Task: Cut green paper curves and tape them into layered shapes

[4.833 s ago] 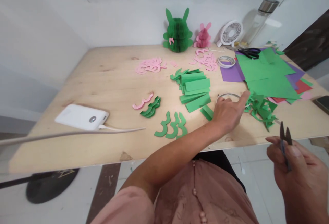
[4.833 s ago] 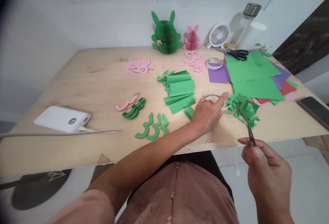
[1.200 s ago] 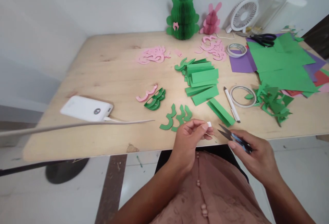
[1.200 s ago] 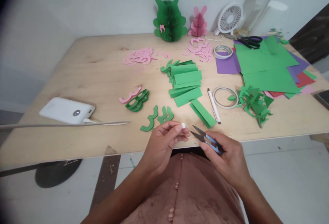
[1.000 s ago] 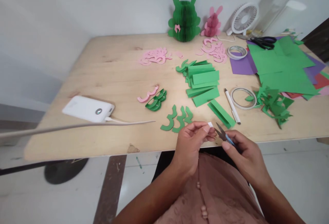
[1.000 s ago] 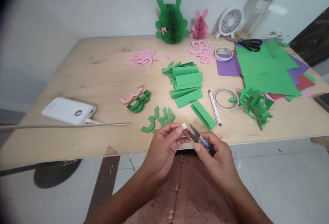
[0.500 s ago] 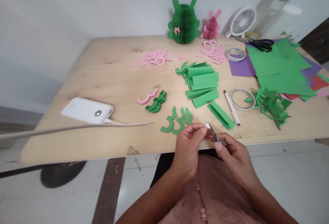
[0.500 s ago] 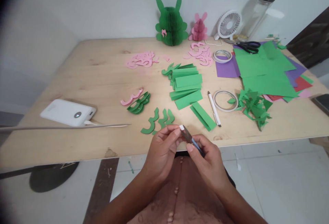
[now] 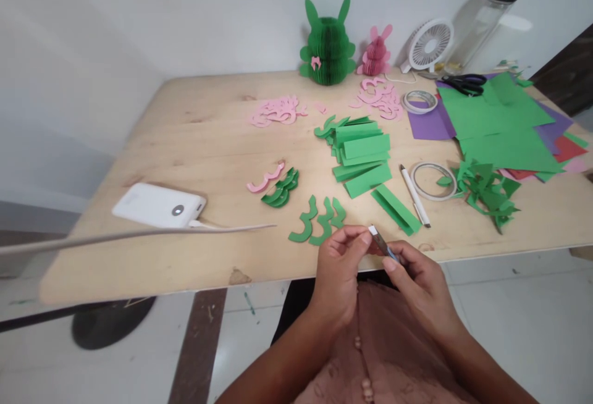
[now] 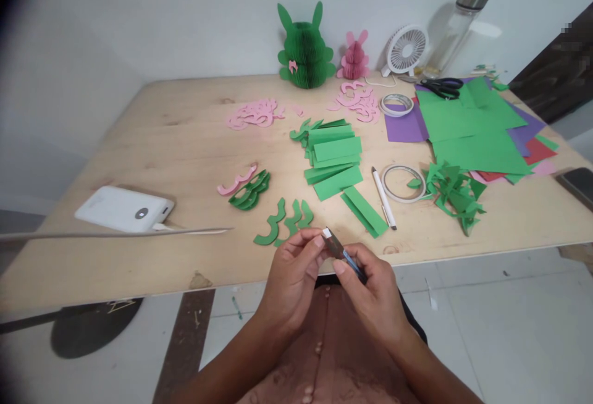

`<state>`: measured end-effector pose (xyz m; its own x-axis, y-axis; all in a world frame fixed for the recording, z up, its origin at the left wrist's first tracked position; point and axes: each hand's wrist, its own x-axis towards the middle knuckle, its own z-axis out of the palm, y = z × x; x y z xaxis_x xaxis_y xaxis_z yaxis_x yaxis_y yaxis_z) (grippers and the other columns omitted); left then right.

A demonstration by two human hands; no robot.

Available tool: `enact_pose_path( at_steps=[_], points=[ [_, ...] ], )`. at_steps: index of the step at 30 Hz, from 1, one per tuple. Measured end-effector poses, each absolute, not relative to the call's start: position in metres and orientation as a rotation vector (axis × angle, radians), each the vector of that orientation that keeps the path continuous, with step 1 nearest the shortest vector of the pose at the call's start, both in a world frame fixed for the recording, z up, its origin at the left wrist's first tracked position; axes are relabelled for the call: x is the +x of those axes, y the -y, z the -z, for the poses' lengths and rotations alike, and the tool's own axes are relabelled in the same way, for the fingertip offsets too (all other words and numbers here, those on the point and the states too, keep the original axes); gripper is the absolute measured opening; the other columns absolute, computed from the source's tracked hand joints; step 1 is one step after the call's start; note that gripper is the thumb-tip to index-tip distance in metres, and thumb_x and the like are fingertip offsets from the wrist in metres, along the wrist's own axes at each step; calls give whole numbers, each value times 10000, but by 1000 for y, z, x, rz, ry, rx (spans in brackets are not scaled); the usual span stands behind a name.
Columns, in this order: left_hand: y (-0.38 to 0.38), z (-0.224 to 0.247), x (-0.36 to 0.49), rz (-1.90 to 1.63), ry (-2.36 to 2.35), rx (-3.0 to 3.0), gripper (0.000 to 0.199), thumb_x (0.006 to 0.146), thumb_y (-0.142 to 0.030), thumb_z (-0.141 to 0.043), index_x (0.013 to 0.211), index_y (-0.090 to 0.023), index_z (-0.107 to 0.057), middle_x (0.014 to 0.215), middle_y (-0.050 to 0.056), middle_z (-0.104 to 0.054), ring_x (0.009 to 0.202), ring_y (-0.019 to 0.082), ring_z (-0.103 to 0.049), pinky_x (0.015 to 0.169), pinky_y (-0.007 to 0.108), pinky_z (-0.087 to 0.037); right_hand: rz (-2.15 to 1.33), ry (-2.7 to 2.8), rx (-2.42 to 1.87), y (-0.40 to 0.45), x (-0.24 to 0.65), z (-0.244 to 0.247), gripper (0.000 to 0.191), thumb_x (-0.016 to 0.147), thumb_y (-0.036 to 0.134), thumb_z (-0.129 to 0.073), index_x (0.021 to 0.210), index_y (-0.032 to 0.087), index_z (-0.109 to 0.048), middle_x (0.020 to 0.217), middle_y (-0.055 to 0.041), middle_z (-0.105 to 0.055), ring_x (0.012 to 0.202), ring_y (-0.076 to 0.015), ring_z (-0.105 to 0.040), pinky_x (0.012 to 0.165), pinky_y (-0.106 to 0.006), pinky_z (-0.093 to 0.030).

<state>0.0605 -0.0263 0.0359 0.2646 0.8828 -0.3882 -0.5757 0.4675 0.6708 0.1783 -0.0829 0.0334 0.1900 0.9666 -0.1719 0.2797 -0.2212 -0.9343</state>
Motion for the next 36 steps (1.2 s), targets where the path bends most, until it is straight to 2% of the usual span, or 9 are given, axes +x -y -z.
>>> enact_pose_path(
  at_steps=[10,36],
  points=[
    [27,-34,60,-1037,-849,474,85,723,-233,-728,739,-164,-681,695,-5,-677,658,104,-586,691,238,-458,-1087,1206,-1674,82,179,-36,263,879,421,-534,947,197,-652,773,-3,-639,829,-185,-598,704,-249,-444],
    [29,-35,63,-1038,-902,480,110,726,-252,-722,722,-155,-669,703,9,-662,691,124,-593,757,272,-465,-985,1241,-1729,80,178,-38,282,863,422,-534,928,196,-690,797,-17,-695,801,-197,-642,676,-258,-488]
  ],
)
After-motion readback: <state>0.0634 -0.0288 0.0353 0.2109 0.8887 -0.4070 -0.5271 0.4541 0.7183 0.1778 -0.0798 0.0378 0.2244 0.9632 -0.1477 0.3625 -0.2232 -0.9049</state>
